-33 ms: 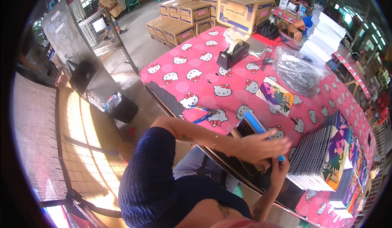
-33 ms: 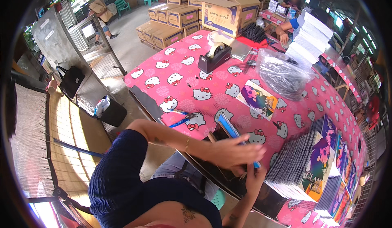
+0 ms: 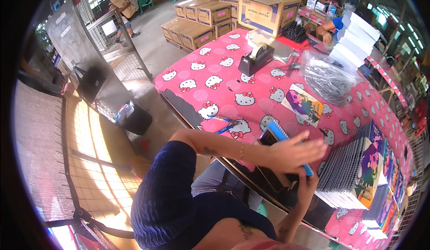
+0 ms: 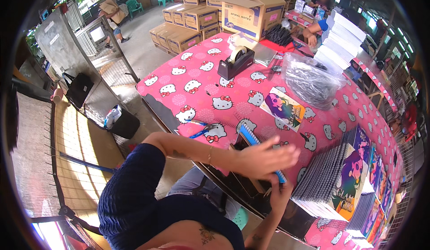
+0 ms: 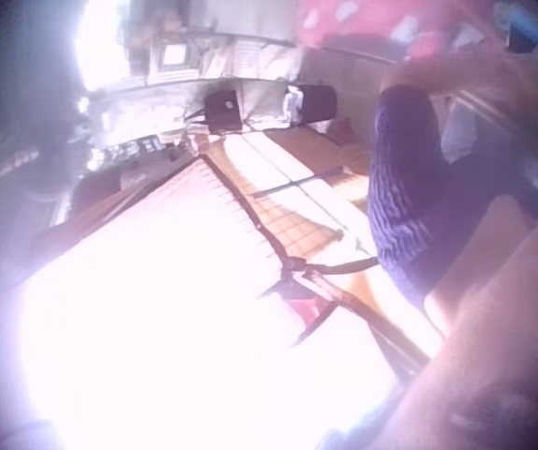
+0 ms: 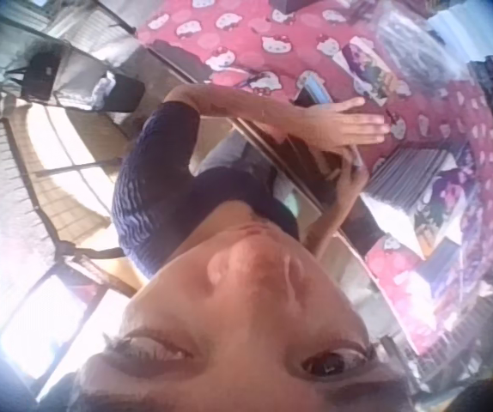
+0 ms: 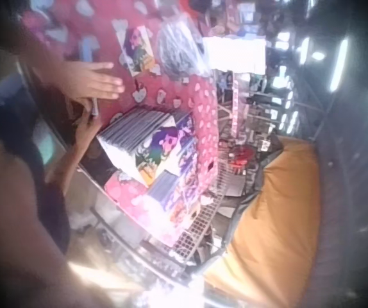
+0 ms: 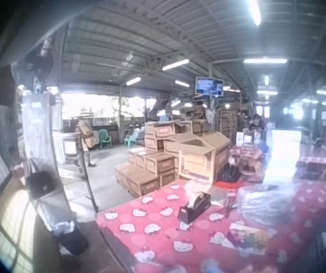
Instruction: The person places a spiral binding through a stack of papers and covers, then uses a tool to cut and crimp the ends of the binding.
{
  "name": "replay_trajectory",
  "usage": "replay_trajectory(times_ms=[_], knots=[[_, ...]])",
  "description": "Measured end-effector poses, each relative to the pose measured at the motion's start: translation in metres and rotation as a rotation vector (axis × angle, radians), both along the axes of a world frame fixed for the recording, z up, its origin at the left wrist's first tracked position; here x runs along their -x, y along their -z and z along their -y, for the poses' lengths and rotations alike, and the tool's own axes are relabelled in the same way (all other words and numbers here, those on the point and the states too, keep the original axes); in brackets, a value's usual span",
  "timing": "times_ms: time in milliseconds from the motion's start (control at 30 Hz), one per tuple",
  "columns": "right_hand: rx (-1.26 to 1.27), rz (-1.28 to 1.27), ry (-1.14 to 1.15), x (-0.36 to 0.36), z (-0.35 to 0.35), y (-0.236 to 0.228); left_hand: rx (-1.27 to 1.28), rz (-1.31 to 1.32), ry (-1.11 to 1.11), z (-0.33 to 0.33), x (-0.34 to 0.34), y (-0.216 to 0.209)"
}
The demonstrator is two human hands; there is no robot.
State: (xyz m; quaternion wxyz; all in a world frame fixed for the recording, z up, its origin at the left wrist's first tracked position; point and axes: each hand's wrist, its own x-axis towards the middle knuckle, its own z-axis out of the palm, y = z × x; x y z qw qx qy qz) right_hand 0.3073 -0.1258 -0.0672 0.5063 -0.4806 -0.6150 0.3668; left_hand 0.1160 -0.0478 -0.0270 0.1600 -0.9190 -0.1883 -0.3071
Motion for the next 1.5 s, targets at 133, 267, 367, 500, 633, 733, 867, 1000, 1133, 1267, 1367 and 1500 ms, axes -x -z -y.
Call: replay_trajectory(times_ms=[133,267,367,500,633,733,867,1000,1133,1267,1367,1500], knots=[[-0.009,-0.016,0.006,-0.002,0.0,0.007,0.136,-0.054,0.11,0.022,0.006,0.033],[0.021,-0.087,0.055,0.007,0.006,0.0,0.118,-0.042,0.061,0.008,0.002,0.01],[-0.154,-0.216,0.211,0.017,0.01,-0.012,0.158,-0.055,0.067,0.023,0.007,0.008],[-0.227,-0.133,0.264,0.001,0.021,-0.006,0.134,0.102,0.069,0.017,0.002,-0.003],[-0.102,-0.13,0.229,-0.005,0.02,-0.019,0.214,0.14,0.144,0.004,-0.002,-0.008],[-0.003,-0.055,0.147,-0.023,0.017,-0.031,0.207,0.152,0.188,0.002,-0.003,-0.01],[-0.076,0.199,0.075,-0.03,0.009,-0.051,0.212,0.13,0.181,0.001,-0.004,-0.012],[-0.156,0.332,0.088,-0.019,-0.003,-0.059,0.245,0.1,0.164,0.002,-0.001,-0.015],[-0.21,0.514,0.341,0.007,0.001,-0.056,0.125,0.093,0.144,0.01,0.0,-0.007],[-0.242,0.404,0.357,0.009,0.009,-0.055,0.144,0.07,0.144,0.005,0.003,-0.007],[-0.338,0.427,0.403,0.014,0.019,-0.046,0.141,0.07,0.144,0.002,0.003,-0.009],[-0.396,0.415,0.497,0.021,0.022,-0.026,0.161,0.067,0.165,0.004,-0.002,-0.006]])
